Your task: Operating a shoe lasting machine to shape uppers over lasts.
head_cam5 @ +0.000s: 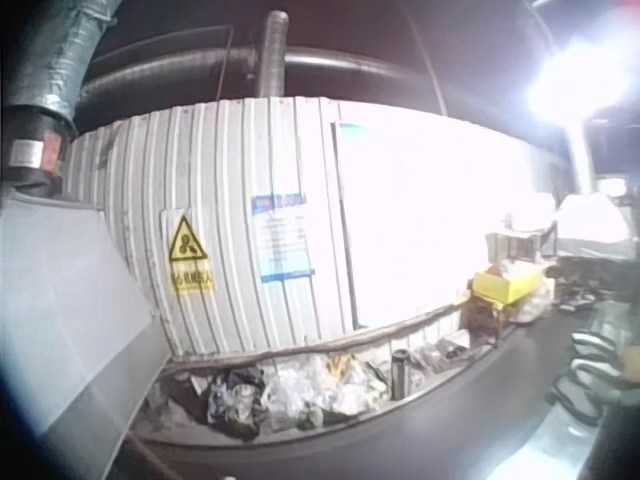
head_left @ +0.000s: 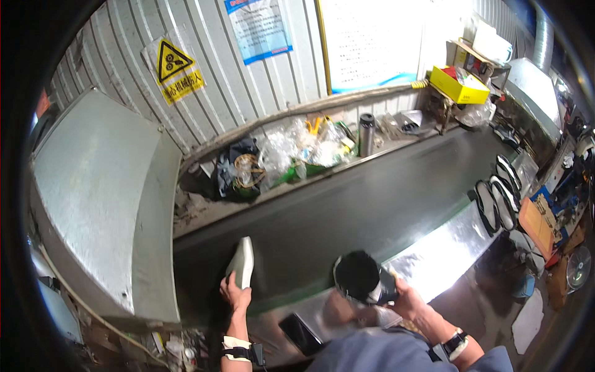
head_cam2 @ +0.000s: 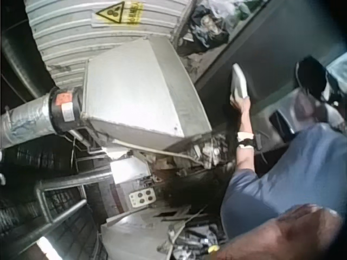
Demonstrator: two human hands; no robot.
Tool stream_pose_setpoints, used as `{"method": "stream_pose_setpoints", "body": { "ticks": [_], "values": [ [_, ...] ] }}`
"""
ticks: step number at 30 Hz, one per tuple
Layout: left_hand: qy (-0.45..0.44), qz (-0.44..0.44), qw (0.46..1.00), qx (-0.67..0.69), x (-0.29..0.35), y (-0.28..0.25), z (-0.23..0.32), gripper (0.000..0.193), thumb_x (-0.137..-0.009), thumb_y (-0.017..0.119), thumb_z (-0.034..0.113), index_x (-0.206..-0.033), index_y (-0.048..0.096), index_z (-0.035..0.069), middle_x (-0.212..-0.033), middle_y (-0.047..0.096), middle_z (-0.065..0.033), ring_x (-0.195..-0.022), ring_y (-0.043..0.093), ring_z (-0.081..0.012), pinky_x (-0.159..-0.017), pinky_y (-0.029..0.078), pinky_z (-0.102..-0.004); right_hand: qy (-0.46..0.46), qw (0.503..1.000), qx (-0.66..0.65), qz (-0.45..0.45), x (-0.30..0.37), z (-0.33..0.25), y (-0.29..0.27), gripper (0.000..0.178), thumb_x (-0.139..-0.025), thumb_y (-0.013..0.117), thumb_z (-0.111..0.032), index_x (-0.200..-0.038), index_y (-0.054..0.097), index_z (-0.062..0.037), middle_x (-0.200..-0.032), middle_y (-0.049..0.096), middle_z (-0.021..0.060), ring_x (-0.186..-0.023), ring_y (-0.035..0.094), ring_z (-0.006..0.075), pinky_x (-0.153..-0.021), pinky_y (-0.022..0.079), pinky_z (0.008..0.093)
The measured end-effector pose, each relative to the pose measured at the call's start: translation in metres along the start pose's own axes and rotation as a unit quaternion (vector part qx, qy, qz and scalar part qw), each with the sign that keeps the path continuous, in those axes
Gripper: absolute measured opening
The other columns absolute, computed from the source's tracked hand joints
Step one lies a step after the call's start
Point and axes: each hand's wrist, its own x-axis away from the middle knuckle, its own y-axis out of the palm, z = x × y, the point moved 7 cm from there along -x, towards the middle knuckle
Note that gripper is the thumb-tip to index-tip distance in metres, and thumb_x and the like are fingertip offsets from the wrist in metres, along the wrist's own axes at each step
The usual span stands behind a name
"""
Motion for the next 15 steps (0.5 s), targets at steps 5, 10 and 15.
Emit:
{"method": "stream_pose_setpoints", "body": {
  "ticks": [5, 10, 15],
  "values": [
    [0.38, 0.0, 0.925, 0.018, 0.142, -0.042, 0.166, 0.049, -0.058, 0.073, 0.003, -0.106, 0.074, 0.016, -0.138, 0.047, -0.0148, -0.126, 0.044, -0.0368, -0.104, 0.038, -0.05, 0.01, 0.988, -0.151, -0.015, 0.027, -0.021, -0.026, 0.05, -0.104, 0.048, -0.036, -0.144, 0.042, -0.0061, -0.14, 0.052, 0.0176, -0.124, 0.055, 0.0382, -0.086, 0.056, 0.0512],
    [0.577, -0.04, 0.815, 0.03, 0.28, 0.003, 0.246, 0.037, -0.07, 0.07, 0.015, -0.106, 0.071, 0.025, -0.132, 0.052, -0.0062, -0.125, 0.045, -0.0256, -0.104, 0.035, -0.0439, -0.016, 0.98, -0.2, 0.006, 0.046, -0.027, -0.038, 0.052, -0.103, 0.048, -0.038, -0.142, 0.043, -0.0022, -0.14, 0.052, 0.0199, -0.131, 0.051, 0.0391, -0.11, 0.039, 0.0646],
    [0.651, -0.055, 0.756, 0.04, 0.375, 0.056, 0.266, 0.024, -0.084, 0.063, 0.024, -0.108, 0.068, 0.028, -0.136, 0.051, -0.0041, -0.126, 0.043, -0.0223, -0.106, 0.031, -0.0419, 0.019, 0.923, -0.273, -0.272, 0.063, -0.044, -0.017, 0.051, -0.099, 0.06, -0.036, -0.137, 0.05, -0.0022, -0.127, 0.06, 0.0164, -0.12, 0.058, 0.032, -0.102, 0.046, 0.0518]
  ]
}}
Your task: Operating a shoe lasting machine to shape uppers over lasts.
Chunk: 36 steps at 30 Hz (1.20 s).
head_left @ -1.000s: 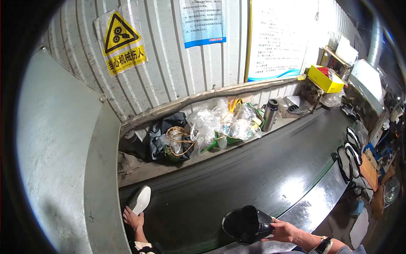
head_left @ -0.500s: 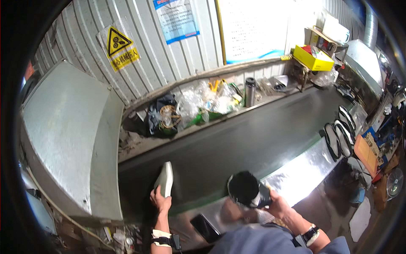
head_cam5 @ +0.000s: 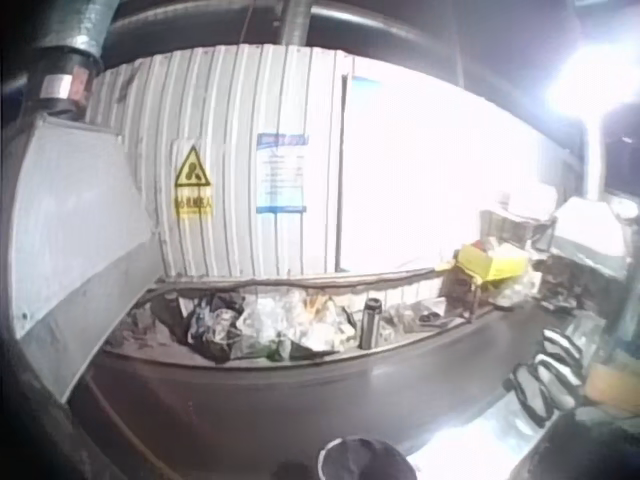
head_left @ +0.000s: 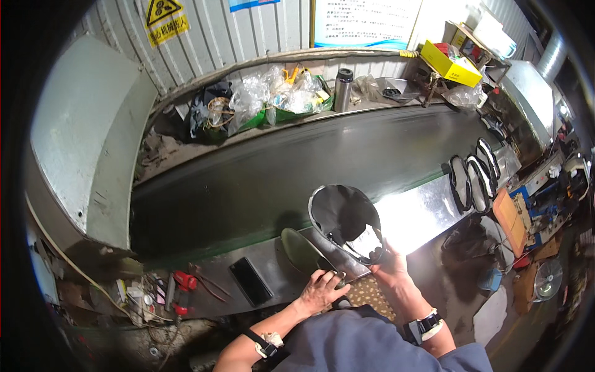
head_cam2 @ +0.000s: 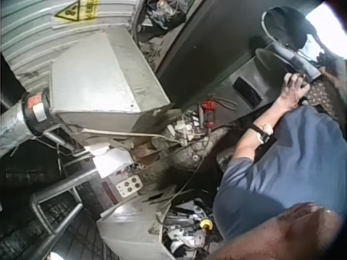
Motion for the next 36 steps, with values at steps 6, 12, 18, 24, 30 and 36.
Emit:
{"method": "stream_pose_setpoints", "body": {
  "ticks": [6, 12, 18, 24, 30, 36],
  "values": [
    [-0.476, 0.206, 0.602, 0.607, 0.041, 0.039, -0.1, 0.031, -0.094, 0.065, 0.037, -0.096, 0.072, 0.007, -0.099, 0.073, -0.0079, -0.096, 0.068, -0.0242, -0.091, 0.051, -0.0398, -0.049, 0.593, 0.785, 0.175, 0.045, -0.02, 0.034, 0.036, -0.095, 0.066, -0.02, -0.124, 0.065, 0.0013, -0.099, 0.07, 0.005, -0.093, 0.066, 0.0208, -0.092, 0.049, 0.0367],
    [-0.623, 0.078, 0.419, 0.656, 0.061, 0.037, -0.169, 0.032, -0.093, 0.071, 0.026, -0.109, 0.069, -0.002, -0.104, 0.072, -0.0108, -0.093, 0.066, -0.0185, -0.088, 0.052, -0.034, -0.161, 0.287, 0.924, -0.196, 0.067, 0.085, 0.018, 0.03, -0.074, 0.081, -0.01, -0.103, 0.073, -0.0076, -0.069, 0.056, 0.0042, -0.066, 0.059, 0.0229, -0.108, 0.047, 0.0518],
    [-0.686, 0.137, 0.619, 0.359, 0.071, 0.035, -0.214, 0.024, -0.093, 0.072, 0.023, -0.104, 0.075, 0.002, -0.097, 0.074, -0.0061, -0.09, 0.064, -0.0133, -0.082, 0.049, -0.0303, -0.223, 0.283, 0.92, -0.153, 0.046, 0.108, -0.022, 0.056, -0.065, 0.086, -0.007, -0.117, 0.066, -0.0056, -0.104, 0.059, 0.0126, -0.098, 0.06, 0.0331, -0.106, 0.046, 0.0502],
    [-0.637, 0.17, 0.731, 0.175, 0.057, 0.043, -0.211, 0.029, -0.094, 0.064, 0.031, -0.095, 0.073, 0.004, -0.089, 0.071, -0.0182, -0.087, 0.068, -0.036, -0.078, 0.051, -0.0441, -0.251, 0.427, 0.868, -0.006, 0.022, 0.096, -0.055, 0.094, -0.072, 0.089, -0.016, -0.148, 0.037, 0.0028, -0.134, 0.053, 0.0235, -0.122, 0.054, 0.0407, -0.103, 0.044, 0.0459],
    [-0.7, 0.114, 0.661, 0.245, 0.087, 0.051, -0.168, 0.034, -0.094, 0.063, 0.033, -0.091, 0.073, 0.001, -0.085, 0.072, -0.0166, -0.087, 0.07, -0.0336, -0.079, 0.051, -0.0445, -0.124, 0.462, 0.877, -0.036, 0.064, 0.065, -0.068, 0.086, -0.078, 0.083, -0.016, -0.148, 0.036, 0.0042, -0.128, 0.057, 0.0242, -0.116, 0.06, 0.0383, -0.099, 0.048, 0.0418],
    [-0.758, -0.026, 0.644, 0.098, 0.058, 0.052, -0.136, 0.089, -0.071, 0.079, 0.055, -0.135, 0.048, 0.001, -0.127, 0.06, -0.0255, -0.117, 0.06, -0.0394, -0.1, 0.048, -0.0484, -0.049, 0.442, 0.886, -0.13, 0.057, 0.063, -0.079, 0.088, -0.077, 0.08, -0.013, -0.149, 0.032, 0.0048, -0.149, 0.036, 0.0322, -0.14, 0.034, 0.0505, -0.119, 0.026, 0.0523]
  ]
}}
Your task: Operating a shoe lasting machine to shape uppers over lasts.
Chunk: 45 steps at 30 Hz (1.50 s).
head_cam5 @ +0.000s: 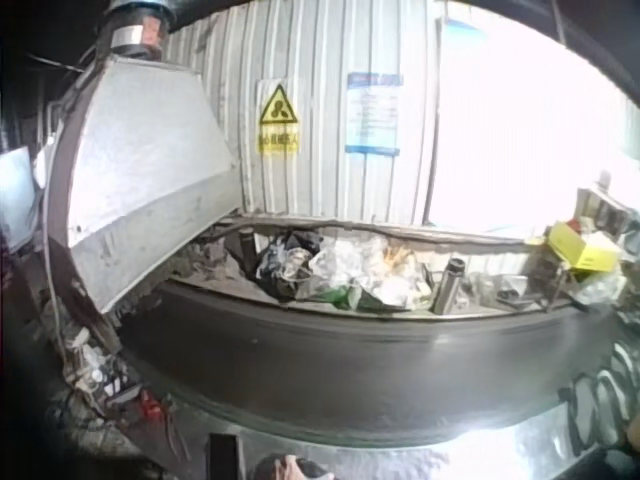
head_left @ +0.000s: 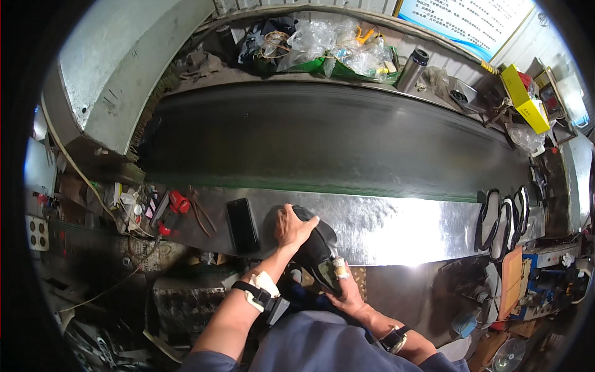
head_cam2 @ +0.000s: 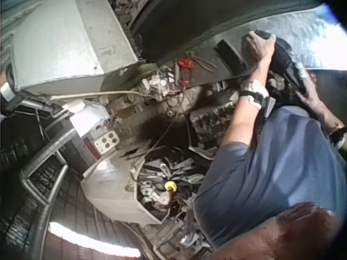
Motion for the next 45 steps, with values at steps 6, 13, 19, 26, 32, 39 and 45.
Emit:
{"method": "stream_pose_setpoints", "body": {
  "ticks": [6, 13, 19, 26, 32, 39, 45],
  "values": [
    [-0.022, 0.01, 0.998, 0.057, -0.009, -0.001, 0.0, 0.061, -0.071, 0.078, 0.043, -0.113, 0.063, 0.002, -0.108, 0.069, -0.0228, -0.107, 0.065, -0.0405, -0.094, 0.05, -0.0487, 0.025, 0.992, -0.124, -0.015, -0.003, 0.024, 0.003, 0.091, -0.075, 0.083, -0.017, -0.148, 0.033, 0.0036, -0.146, 0.041, 0.0293, -0.139, 0.038, 0.0455, -0.118, 0.028, 0.0495],
    [-0.068, 0.035, 0.96, 0.27, 0.001, -0.021, -0.046, 0.047, -0.068, 0.078, 0.036, -0.098, 0.068, 0.002, -0.092, 0.072, -0.0183, -0.09, 0.07, -0.0335, -0.079, 0.054, -0.0431, 0.04, 0.978, -0.197, -0.06, -0.01, 0.015, -0.003, 0.099, -0.082, 0.078, -0.018, -0.156, 0.016, 0.0027, -0.154, 0.034, 0.0238, -0.142, 0.037, 0.0323, -0.117, 0.029, 0.041],
    [-0.035, 0.148, 0.946, 0.288, 0.065, -0.116, -0.074, 0.045, -0.069, 0.081, 0.039, -0.094, 0.067, 0.004, -0.083, 0.071, -0.0133, -0.08, 0.068, -0.0261, -0.075, 0.053, -0.0395, 0.353, 0.784, -0.471, -0.198, -0.062, -0.003, 0.031, 0.106, -0.096, 0.069, -0.035, -0.159, -0.012, -0.0059, -0.162, 0.022, 0.0205, -0.148, 0.027, 0.0317, -0.119, 0.027, 0.0397],
    [-0.104, 0.316, 0.882, 0.335, 0.17, -0.208, -0.181, 0.044, -0.071, 0.079, 0.042, -0.095, 0.067, 0.006, -0.079, 0.069, -0.0153, -0.081, 0.069, -0.0273, -0.075, 0.053, -0.0408, 0.218, 0.842, -0.403, -0.286, -0.084, -0.153, 0.089, 0.053, -0.101, 0.061, -0.016, -0.148, 0.041, 0.0006, -0.128, 0.062, 0.0136, -0.112, 0.062, 0.0196, -0.095, 0.051, 0.0301],
    [-0.181, 0.496, 0.732, 0.431, 0.291, -0.284, -0.308, 0.039, -0.086, 0.069, 0.044, -0.094, 0.069, 0.005, -0.086, 0.071, -0.0128, -0.081, 0.067, -0.0231, -0.076, 0.051, -0.0376, 0.101, 0.833, -0.396, -0.373, -0.039, -0.274, 0.184, 0.052, -0.099, 0.065, -0.01, -0.146, 0.043, -0.0008, -0.122, 0.064, 0.0088, -0.104, 0.061, 0.015, -0.092, 0.049, 0.0267],
    [-0.317, 0.783, 0.528, 0.086, 0.499, -0.393, -0.462, 0.089, -0.071, 0.086, 0.017, -0.142, 0.036, 0.002, -0.135, 0.046, -0.0258, -0.126, 0.044, -0.0418, -0.109, 0.036, -0.0501, 0.141, 0.752, -0.476, -0.433, 0.029, -0.391, 0.264, 0.044, -0.098, 0.064, -0.006, -0.139, 0.047, -0.0031, -0.113, 0.066, 0.0054, -0.096, 0.063, 0.0134, -0.087, 0.053, 0.0301],
    [-0.316, 0.672, 0.636, 0.212, 0.516, -0.385, -0.52, 0.104, -0.068, 0.085, 0.017, -0.152, 0.026, 0.003, -0.145, 0.041, -0.0286, -0.135, 0.04, -0.0423, -0.115, 0.033, -0.0491, 0.15, 0.753, -0.46, -0.445, 0.062, -0.445, 0.316, 0.045, -0.096, 0.067, -0.009, -0.137, 0.049, -0.0059, -0.107, 0.064, 0.0045, -0.092, 0.062, 0.0137, -0.081, 0.053, 0.03]
  ]
}}
